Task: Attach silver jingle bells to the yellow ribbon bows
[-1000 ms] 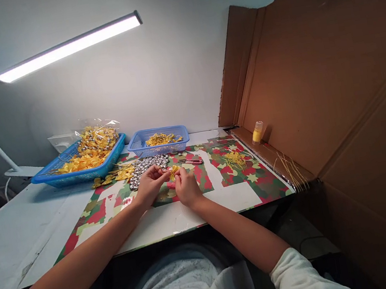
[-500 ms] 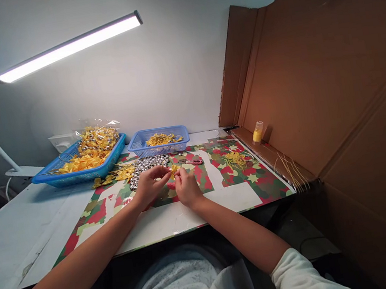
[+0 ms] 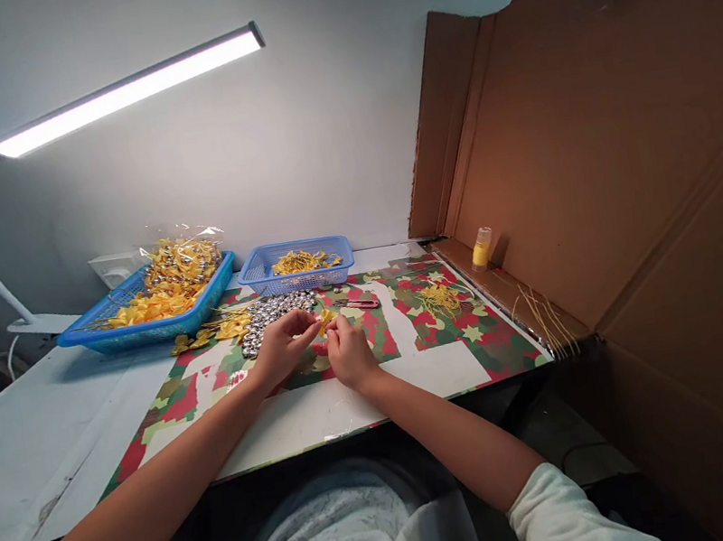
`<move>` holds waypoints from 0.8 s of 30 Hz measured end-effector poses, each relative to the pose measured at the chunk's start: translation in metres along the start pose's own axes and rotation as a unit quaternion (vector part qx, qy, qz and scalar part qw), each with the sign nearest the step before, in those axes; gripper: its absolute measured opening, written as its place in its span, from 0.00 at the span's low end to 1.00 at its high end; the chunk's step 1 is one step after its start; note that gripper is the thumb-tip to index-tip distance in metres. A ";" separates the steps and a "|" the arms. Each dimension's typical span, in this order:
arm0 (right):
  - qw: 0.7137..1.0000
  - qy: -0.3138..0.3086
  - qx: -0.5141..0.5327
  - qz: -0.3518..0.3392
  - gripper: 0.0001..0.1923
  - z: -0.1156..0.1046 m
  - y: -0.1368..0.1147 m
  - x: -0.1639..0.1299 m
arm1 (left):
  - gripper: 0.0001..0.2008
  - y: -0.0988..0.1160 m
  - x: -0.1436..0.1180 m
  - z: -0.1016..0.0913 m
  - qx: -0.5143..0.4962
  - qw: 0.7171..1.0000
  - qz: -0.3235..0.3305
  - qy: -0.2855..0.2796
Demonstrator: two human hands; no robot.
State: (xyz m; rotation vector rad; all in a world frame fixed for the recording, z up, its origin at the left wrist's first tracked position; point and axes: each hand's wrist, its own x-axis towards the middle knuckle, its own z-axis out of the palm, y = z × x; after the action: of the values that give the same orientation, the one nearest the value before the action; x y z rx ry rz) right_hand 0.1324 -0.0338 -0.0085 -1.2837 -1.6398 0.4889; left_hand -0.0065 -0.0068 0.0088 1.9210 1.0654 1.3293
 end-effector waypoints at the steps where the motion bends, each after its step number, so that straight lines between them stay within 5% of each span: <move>1: 1.000 0.001 0.004 0.005 0.06 0.001 0.001 0.000 | 0.07 -0.001 0.000 0.001 -0.002 1.000 -0.001 0.002; 10: 0.998 0.009 0.055 0.042 0.06 0.005 0.003 0.001 | 0.07 -0.007 -0.001 0.005 0.012 0.999 0.028 0.014; 24: 0.995 0.011 0.091 -0.029 0.06 0.002 -0.004 -0.004 | 0.05 0.011 -0.007 0.001 0.047 0.994 0.081 0.050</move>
State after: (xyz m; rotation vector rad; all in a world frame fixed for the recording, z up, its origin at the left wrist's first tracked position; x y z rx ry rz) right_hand 0.1289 -0.0385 -0.0078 -1.1014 -1.5722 0.5726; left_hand -0.0036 -0.0183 0.0143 2.0661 1.0541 1.5024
